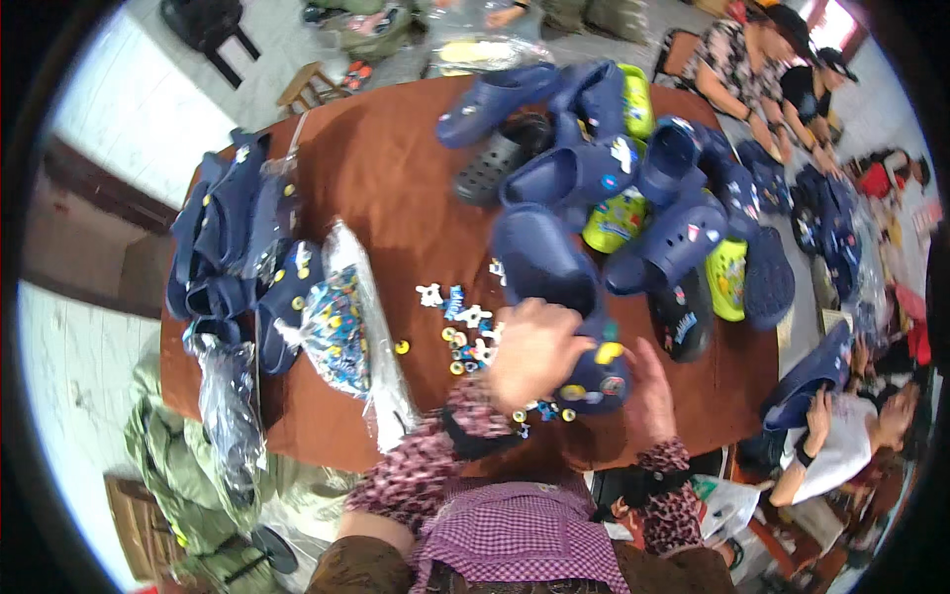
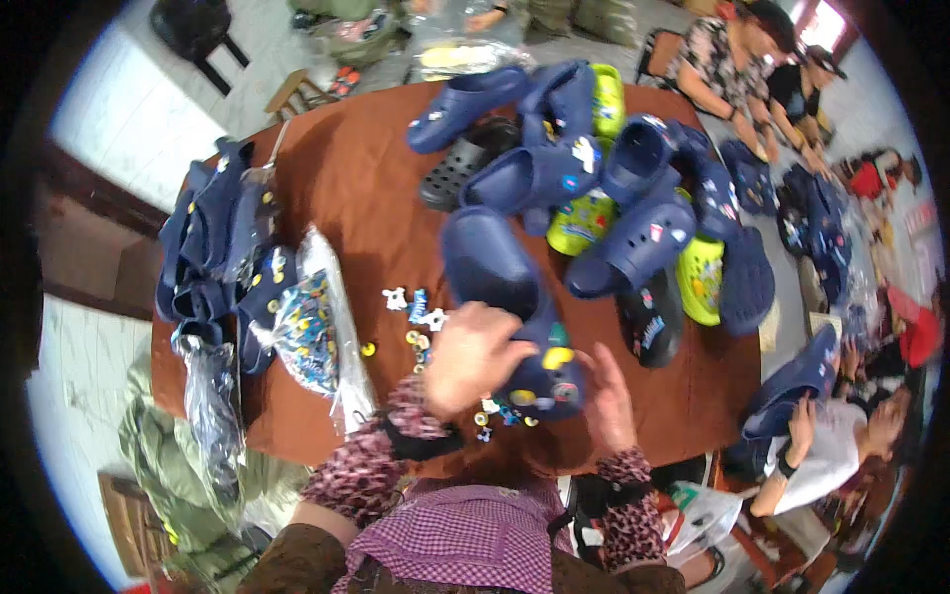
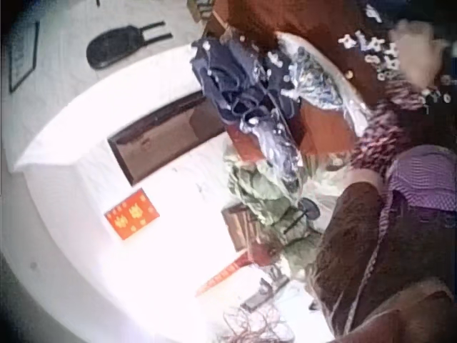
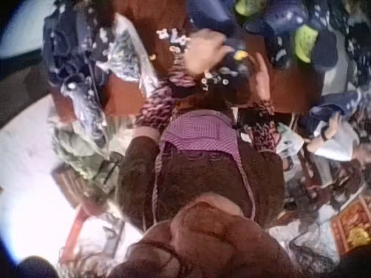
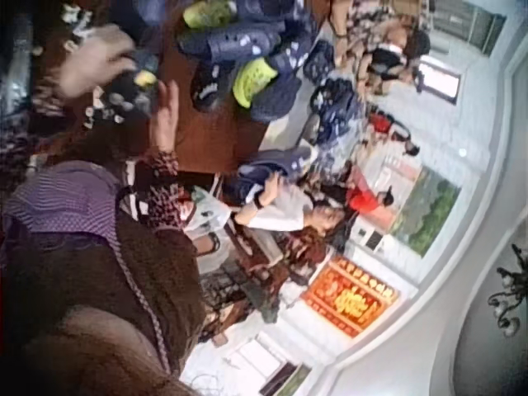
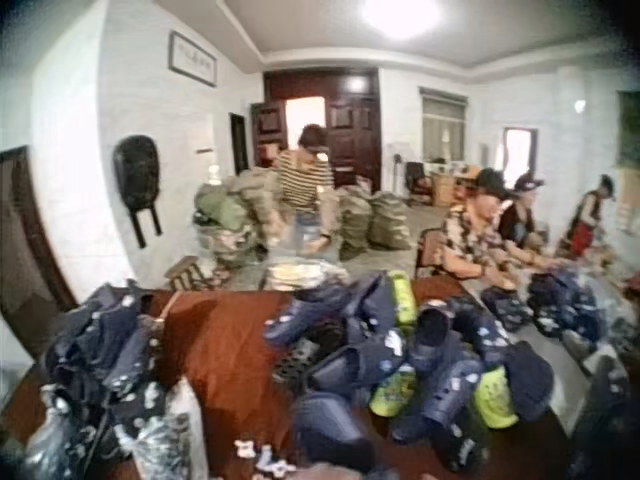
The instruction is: Attaching decorative charms to blue clog-style shoes in a manufacturing facility.
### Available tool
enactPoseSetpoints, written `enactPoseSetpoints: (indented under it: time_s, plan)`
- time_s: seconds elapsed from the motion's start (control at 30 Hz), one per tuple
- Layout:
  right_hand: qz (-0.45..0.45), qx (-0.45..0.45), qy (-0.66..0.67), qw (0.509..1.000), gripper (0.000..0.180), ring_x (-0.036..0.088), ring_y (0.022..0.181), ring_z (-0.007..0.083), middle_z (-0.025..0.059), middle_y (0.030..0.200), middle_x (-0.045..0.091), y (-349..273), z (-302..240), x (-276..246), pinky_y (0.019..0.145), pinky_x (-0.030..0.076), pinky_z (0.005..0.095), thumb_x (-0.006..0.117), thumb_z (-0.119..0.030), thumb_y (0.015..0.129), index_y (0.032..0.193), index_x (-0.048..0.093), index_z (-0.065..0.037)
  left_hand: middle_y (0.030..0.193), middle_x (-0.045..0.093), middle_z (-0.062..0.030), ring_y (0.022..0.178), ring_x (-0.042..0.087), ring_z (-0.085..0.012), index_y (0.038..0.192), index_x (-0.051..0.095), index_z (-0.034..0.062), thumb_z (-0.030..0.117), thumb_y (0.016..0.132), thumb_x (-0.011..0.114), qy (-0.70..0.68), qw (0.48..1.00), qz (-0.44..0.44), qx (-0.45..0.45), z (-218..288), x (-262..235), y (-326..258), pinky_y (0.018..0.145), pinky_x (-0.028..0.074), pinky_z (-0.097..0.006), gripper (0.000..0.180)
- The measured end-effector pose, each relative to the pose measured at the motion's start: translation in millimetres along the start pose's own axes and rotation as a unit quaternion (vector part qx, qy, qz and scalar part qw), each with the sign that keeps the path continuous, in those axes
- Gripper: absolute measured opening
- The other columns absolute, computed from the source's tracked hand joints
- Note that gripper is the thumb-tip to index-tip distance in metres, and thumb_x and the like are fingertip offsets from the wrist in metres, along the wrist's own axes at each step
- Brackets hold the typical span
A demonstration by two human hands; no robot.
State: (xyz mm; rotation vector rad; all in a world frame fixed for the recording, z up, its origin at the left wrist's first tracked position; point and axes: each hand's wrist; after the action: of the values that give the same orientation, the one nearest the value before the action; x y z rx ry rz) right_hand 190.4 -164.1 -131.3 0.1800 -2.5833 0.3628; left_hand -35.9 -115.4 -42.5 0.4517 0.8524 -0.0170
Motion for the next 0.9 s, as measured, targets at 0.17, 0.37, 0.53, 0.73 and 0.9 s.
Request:
enactPoseSetpoints:
  time_s: [0.17,0.37,0.53,0.73,0.9]
  plan:
    - [0.013,-0.014,-0.25,0.968,0.085,0.043,0.118,0.0218,0.0119,0.131,0.042,18.8,-42.9,1.6,0.101,0.035,0.0334,0.072,-0.02,0.072,0.14,0.025,-0.002,0.107,0.054,-0.0121,0.104,0.049,-0.0304,0.102,0.056,0.0036,0.017,0.073,0.066,-0.073,0.996,0.039,-0.016,20.8,46.5,16.2,0.084,0.038,-0.041,0.034]
    - [0.048,-0.174,-0.531,0.828,0.071,0.044,0.113,0.0285,0.0153,0.119,0.045,65.8,-9.8,-32.3,0.098,0.034,0.0362,0.067,-0.004,0.069,0.134,0.039,-0.009,0.125,0.045,-0.0184,0.115,0.044,-0.0367,0.117,0.048,0.0012,0.007,0.072,0.068,-0.117,0.989,0.052,-0.072,-7.5,47.8,-34.7,0.096,0.038,-0.042,0.049]
    - [0.08,-0.21,-0.604,0.764,0.057,0.04,0.118,0.0339,0.0185,0.124,0.044,97.7,-15.2,-59.7,0.101,0.032,0.0409,0.068,-0.012,0.074,0.127,0.046,-0.006,0.114,0.055,-0.0169,0.11,0.049,-0.0348,0.104,0.057,0.0024,0.003,0.073,0.065,-0.008,0.97,0.127,-0.209,-68.7,-1.4,-116.6,0.095,0.039,-0.041,0.032]
    - [0.14,-0.274,-0.668,0.677,0.042,0.038,0.123,0.0361,0.0193,0.128,0.044,78.4,-17.9,-19.4,0.103,0.029,0.0441,0.063,-0.011,0.08,0.119,0.051,-0.002,0.102,0.054,-0.0157,0.095,0.052,-0.0295,0.106,0.053,-0.0026,0.003,0.077,0.063,0.018,0.82,0.421,-0.388,-149.3,-102.9,-188.3,0.086,0.041,-0.038,0.031]
    - [0.062,-0.316,-0.598,0.734,0.025,0.047,0.109,0.0298,0.0151,0.116,0.05,68.8,4.0,31.4,0.095,0.038,0.039,0.057,-0.003,0.082,0.108,0.055,-0.002,0.092,0.054,-0.0074,0.076,0.052,-0.0142,0.104,0.053,-0.009,0.011,0.079,0.066,-0.109,0.773,0.342,-0.522,-240.3,-153.3,-236.2,0.068,0.044,-0.027,0.034]
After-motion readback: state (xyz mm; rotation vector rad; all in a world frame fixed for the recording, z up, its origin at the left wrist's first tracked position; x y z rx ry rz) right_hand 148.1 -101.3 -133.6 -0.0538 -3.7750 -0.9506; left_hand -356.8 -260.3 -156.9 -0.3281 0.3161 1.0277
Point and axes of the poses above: each hand's wrist, its own y-axis towards the middle knuckle, its own x-axis out of the palm, z = x × y
